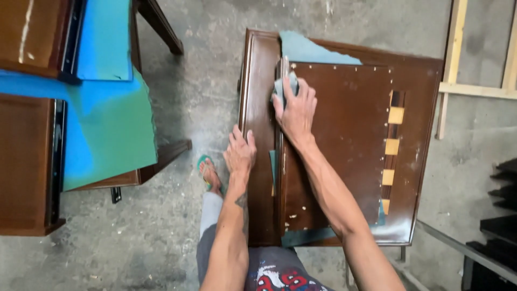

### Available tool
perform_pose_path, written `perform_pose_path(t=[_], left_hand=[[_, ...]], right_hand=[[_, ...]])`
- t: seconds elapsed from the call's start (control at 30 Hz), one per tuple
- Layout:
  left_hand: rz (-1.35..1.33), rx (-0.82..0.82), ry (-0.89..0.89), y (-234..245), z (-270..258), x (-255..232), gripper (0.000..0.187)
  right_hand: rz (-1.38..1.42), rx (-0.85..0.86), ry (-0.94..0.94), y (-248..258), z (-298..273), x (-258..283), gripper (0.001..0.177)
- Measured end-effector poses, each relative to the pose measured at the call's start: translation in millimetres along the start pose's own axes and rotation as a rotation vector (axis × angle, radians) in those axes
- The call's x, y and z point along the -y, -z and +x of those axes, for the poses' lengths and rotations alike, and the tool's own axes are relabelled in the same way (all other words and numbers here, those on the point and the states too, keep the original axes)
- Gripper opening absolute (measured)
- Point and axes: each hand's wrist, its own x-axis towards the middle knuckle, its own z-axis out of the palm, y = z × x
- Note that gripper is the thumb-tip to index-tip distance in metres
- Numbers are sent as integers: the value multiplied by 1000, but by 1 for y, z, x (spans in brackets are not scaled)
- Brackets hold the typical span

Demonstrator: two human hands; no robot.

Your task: The person sands the surface of a wooden furniture piece using a sanding block. They move the block back and forth across the top and edges of the wood, which has a checkered inlay pattern.

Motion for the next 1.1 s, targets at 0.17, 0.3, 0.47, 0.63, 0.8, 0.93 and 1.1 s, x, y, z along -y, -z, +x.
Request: perform_pose_path(t=[0.17, 0.3, 0.47, 0.63, 0.8, 0.93, 1.1], left_hand=[[15, -4, 2, -1, -4, -1, 65], [8, -40, -34, 1, 3, -1, 64], [20, -133, -76, -2, -2, 2, 63], [16, -144, -80, -5, 4, 3, 63], [-3, -196, -146, -3, -1, 5, 61], [11, -162, -90, -7, 2, 5, 64], [9, -167, -102, -6, 4, 6, 63]], right_hand=[[-3, -24, 37, -5, 8, -6, 47], [19, -2, -6, 3, 0, 1, 48], [22, 5, 32, -1, 13, -3, 47], [43, 55, -10, 1, 5, -3, 50], [3, 15, 16, 5, 11, 0, 50], [13, 49, 2, -3, 5, -5, 51], [10, 26, 10, 3, 8, -1, 50]])
